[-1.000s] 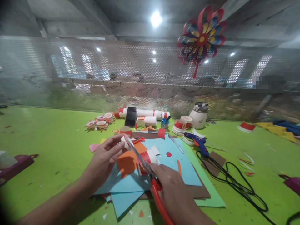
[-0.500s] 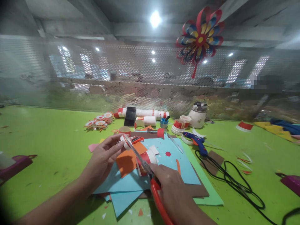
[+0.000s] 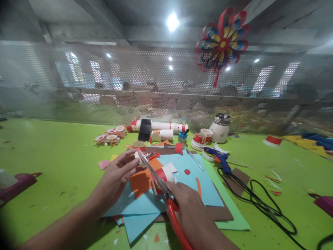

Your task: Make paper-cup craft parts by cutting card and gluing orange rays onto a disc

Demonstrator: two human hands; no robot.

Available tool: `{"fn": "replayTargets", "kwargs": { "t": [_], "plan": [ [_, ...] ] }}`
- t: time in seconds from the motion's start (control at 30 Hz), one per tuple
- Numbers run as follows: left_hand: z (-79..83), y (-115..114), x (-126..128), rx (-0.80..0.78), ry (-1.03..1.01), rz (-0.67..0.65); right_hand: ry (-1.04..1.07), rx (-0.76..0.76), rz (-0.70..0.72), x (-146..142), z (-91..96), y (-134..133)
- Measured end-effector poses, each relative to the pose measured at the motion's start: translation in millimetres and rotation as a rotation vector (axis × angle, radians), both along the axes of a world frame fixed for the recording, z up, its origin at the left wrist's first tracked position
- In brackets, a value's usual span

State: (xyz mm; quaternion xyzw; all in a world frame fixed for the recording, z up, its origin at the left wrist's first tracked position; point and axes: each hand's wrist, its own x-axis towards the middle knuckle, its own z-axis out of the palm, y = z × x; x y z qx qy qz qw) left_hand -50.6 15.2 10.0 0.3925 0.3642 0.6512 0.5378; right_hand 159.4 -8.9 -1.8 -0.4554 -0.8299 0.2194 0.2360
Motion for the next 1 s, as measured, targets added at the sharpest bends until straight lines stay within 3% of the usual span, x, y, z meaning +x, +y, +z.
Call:
{"fn": "replayTargets", "kwargs": {
  "t": [0.4, 1.0],
  "plan": [
    [-4.6, 0.0, -0.5, 0.037, 0.051, 0.022, 0.029, -0.001, -0.016, -3.4, 3.7, -2.2],
    [-1.0, 3.0, -2.2, 0.022, -0.068, 0.051, 0.040, -0.002, 0.028, -2.5, 1.2, -0.8]
  ]
}}
